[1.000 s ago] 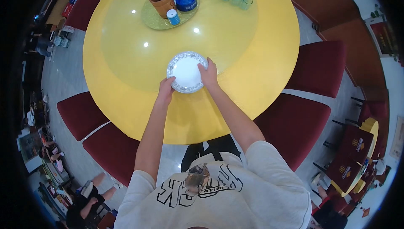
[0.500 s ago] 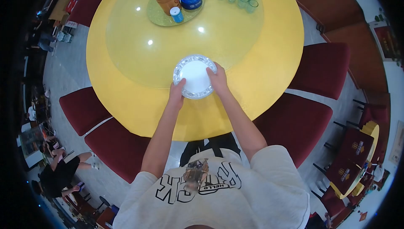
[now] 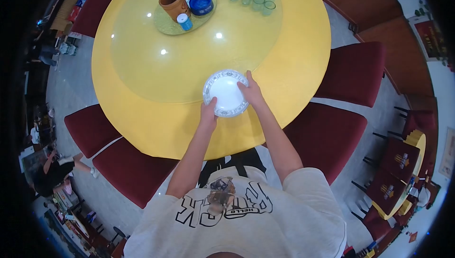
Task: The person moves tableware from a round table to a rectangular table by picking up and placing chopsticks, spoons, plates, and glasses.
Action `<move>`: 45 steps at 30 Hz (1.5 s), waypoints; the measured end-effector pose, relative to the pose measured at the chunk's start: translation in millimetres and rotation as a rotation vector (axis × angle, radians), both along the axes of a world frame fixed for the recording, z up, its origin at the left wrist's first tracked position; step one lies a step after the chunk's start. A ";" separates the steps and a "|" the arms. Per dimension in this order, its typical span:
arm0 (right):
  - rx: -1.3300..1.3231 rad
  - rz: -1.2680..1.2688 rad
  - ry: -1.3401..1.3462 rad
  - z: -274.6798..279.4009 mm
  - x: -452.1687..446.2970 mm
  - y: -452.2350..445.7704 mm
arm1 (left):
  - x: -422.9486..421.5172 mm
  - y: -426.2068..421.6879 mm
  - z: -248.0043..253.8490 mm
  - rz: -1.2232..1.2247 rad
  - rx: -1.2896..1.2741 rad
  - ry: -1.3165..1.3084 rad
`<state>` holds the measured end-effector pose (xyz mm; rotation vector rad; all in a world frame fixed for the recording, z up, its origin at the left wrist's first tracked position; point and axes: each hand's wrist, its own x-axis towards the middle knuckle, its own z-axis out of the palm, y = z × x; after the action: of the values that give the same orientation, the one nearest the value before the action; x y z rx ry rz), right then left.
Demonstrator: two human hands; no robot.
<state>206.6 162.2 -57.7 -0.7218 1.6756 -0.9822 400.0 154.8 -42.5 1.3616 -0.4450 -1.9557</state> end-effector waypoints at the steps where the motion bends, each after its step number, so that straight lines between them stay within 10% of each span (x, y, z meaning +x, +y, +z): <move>1: -0.005 0.003 -0.005 -6.1 3.3 -2.1 | 4.1 0.1 -2.6 0.003 -0.005 -0.005; 45: 0.051 0.413 -0.051 5.9 179.0 -66.5 | 164.7 11.9 9.6 0.386 -0.056 -0.027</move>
<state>385.6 95.7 -51.9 -0.9535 1.4249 -0.6568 564.7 166.7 -33.0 1.3272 -0.2257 -1.5996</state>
